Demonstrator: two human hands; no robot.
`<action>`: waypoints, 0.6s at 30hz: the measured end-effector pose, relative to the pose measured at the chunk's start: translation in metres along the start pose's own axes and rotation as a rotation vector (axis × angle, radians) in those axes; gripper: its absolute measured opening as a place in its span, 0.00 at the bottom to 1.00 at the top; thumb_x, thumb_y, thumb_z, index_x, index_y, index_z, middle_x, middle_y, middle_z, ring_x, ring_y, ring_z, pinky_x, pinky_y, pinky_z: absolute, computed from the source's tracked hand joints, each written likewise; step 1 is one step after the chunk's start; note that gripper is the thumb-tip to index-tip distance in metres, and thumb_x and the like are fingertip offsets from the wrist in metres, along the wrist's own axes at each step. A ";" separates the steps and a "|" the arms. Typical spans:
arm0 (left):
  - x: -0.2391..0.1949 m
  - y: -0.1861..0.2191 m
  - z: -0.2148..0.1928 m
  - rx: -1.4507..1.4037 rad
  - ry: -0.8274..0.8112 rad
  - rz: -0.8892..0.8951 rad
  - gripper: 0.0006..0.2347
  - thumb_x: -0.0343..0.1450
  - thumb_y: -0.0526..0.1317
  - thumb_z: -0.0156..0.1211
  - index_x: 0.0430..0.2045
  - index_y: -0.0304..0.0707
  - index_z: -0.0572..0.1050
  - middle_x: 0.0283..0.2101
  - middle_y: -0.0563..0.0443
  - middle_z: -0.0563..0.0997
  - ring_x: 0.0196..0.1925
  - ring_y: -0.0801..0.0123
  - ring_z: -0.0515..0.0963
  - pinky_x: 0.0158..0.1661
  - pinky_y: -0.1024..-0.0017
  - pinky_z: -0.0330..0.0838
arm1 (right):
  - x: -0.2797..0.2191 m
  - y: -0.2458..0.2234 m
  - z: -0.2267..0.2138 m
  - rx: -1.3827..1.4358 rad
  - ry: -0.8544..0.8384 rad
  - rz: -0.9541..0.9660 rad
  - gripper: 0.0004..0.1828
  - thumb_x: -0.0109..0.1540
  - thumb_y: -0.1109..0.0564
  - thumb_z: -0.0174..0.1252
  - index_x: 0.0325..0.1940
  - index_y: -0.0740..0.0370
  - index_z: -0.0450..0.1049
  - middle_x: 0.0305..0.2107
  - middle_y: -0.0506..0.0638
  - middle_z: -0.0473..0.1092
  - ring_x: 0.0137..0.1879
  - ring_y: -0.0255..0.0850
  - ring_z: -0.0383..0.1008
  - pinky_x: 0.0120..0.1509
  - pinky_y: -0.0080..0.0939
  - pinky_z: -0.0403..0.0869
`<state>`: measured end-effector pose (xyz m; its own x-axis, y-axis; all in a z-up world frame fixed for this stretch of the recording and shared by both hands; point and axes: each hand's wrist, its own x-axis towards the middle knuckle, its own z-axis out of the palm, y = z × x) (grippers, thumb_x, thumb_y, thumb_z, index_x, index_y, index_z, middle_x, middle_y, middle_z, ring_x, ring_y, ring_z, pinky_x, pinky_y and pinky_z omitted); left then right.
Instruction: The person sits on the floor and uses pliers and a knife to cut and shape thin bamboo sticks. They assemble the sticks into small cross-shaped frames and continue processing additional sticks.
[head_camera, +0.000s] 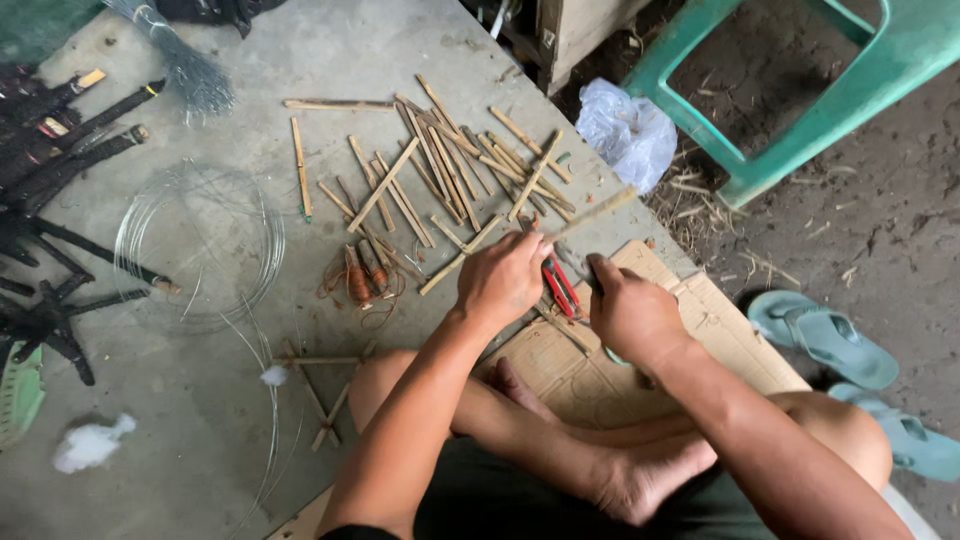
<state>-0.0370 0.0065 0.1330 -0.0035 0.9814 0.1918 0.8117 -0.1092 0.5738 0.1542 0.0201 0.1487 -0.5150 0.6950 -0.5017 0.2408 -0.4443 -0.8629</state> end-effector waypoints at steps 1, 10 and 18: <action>0.001 0.002 0.009 0.015 0.005 -0.007 0.06 0.74 0.40 0.57 0.37 0.39 0.77 0.35 0.44 0.83 0.32 0.50 0.83 0.31 0.56 0.74 | -0.004 -0.005 0.002 0.058 -0.012 0.018 0.22 0.64 0.56 0.52 0.63 0.59 0.70 0.15 0.46 0.60 0.15 0.35 0.57 0.17 0.37 0.59; 0.043 -0.076 -0.144 0.097 0.326 -0.310 0.10 0.79 0.43 0.48 0.40 0.37 0.76 0.32 0.36 0.80 0.35 0.40 0.80 0.37 0.50 0.72 | -0.096 -0.011 -0.045 1.090 -0.343 0.140 0.22 0.69 0.57 0.50 0.67 0.61 0.64 0.16 0.40 0.55 0.18 0.31 0.55 0.21 0.33 0.59; 0.010 -0.064 -0.019 -0.700 0.102 -0.447 0.12 0.79 0.47 0.45 0.43 0.40 0.72 0.28 0.53 0.75 0.27 0.72 0.72 0.27 0.70 0.67 | -0.043 0.054 -0.058 0.270 -0.075 0.096 0.22 0.67 0.58 0.51 0.65 0.63 0.70 0.18 0.44 0.61 0.21 0.34 0.64 0.24 0.36 0.67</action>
<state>-0.1000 0.0205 0.1131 -0.3191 0.9401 -0.1199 0.1714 0.1816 0.9683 0.2373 -0.0011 0.1201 -0.5623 0.6036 -0.5652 0.0684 -0.6472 -0.7592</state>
